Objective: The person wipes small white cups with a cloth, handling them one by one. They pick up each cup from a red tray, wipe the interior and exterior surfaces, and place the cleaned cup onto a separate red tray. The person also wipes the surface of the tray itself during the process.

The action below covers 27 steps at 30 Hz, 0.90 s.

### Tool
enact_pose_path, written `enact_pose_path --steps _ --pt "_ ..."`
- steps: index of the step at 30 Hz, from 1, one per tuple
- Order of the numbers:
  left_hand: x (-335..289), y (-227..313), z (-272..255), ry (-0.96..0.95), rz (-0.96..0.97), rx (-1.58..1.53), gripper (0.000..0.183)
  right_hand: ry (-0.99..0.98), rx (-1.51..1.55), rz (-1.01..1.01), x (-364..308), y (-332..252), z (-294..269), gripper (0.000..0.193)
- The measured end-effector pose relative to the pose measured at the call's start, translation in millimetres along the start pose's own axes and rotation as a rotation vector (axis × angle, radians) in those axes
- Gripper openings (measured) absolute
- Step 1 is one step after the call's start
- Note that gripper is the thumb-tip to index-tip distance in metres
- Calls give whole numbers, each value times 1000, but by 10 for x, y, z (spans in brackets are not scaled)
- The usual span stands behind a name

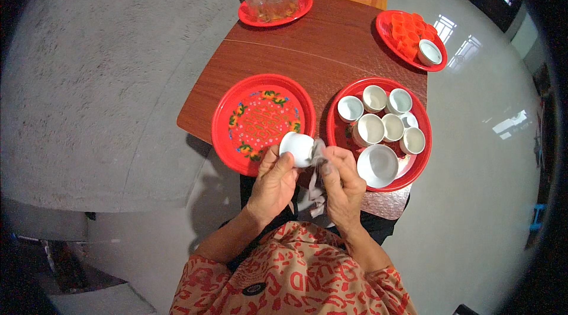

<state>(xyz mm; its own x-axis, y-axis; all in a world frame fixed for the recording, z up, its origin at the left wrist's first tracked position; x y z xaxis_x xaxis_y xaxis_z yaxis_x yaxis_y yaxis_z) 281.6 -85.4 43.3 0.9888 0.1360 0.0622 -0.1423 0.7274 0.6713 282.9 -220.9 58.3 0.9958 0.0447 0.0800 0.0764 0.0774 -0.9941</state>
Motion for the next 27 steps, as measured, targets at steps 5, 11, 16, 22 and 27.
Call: enact_pose_path --steps 5,11,16,22,27 --pt "-28 -17 17 20 -89 -26 25 84 -266 -341 16 -151 -26 39" --pt "-49 -56 -37 26 -100 2 39 90 -340 -411 -1 -81 -14 39" --pt "-53 -6 18 106 -180 -13 28 64 -412 -520 -47 -102 22 41" --pt "-59 -72 -17 112 -271 -1 48 104 -480 -680 -29 -24 94 43" --pt "-94 -58 -65 106 -304 -32 54 65 -331 -565 -50 60 53 43"
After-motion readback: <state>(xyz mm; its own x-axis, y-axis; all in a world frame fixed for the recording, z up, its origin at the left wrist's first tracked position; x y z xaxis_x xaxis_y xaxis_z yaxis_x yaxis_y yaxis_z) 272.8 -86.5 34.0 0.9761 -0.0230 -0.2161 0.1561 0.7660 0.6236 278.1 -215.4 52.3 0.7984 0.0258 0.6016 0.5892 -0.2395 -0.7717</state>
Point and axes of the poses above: each hand's wrist, its own x-axis towards the middle knuckle, its own z-axis out of the palm, y = z × x, the point moved 3 cm from there along x, towards the middle knuckle, and after that the axes turned 9 degrees about z, right-handed, at the moved point
